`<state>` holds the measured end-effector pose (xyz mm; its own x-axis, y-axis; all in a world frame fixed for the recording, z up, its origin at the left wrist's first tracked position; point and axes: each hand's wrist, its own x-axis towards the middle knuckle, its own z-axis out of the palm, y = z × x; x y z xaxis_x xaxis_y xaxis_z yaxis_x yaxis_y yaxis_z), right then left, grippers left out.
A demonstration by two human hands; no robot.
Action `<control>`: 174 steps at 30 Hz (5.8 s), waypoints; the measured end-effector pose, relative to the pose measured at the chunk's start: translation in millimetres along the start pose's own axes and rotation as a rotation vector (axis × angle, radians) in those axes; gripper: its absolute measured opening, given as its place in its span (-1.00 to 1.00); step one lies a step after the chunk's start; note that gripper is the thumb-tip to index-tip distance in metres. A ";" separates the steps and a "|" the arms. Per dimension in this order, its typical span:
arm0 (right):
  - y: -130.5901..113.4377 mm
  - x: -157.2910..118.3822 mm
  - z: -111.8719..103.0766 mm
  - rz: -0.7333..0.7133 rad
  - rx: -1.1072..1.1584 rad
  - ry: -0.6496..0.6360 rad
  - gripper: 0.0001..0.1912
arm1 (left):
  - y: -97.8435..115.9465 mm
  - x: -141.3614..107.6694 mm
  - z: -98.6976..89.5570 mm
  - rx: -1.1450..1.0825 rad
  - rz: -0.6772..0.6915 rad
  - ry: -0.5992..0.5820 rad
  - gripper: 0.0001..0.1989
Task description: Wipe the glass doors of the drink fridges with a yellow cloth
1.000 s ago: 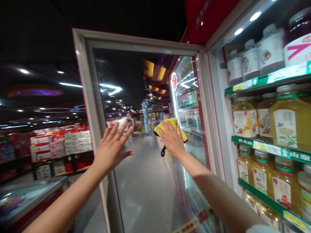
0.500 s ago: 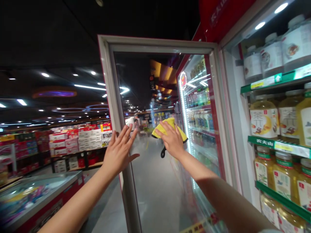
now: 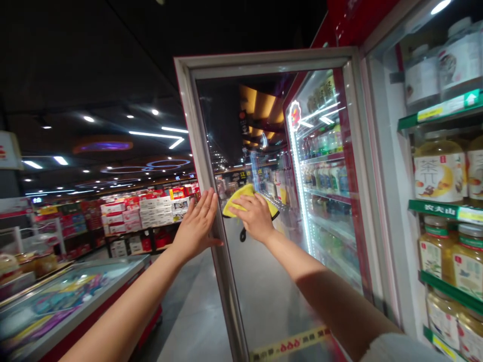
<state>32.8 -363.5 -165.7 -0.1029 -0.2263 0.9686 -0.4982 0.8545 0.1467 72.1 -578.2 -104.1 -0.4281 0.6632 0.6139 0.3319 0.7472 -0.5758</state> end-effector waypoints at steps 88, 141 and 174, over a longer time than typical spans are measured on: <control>158.2 -228.2 -64.9 0.708 -0.217 0.096 -0.40 | 185.7 73.2 63.8 -0.233 -0.033 0.019 0.04; 39.7 -203.9 -23.8 0.533 -0.116 0.014 -0.53 | 59.0 -0.2 11.8 -0.086 0.123 -0.179 0.15; -63.2 -158.4 23.8 0.095 -0.191 -0.190 -0.60 | 31.5 -13.5 27.5 -0.109 0.360 -0.105 0.19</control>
<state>60.1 -392.8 -333.2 -0.3100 -0.2094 0.9274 -0.3096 0.9445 0.1097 65.3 -564.8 -145.4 -0.3503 0.8798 0.3213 0.5611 0.4718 -0.6801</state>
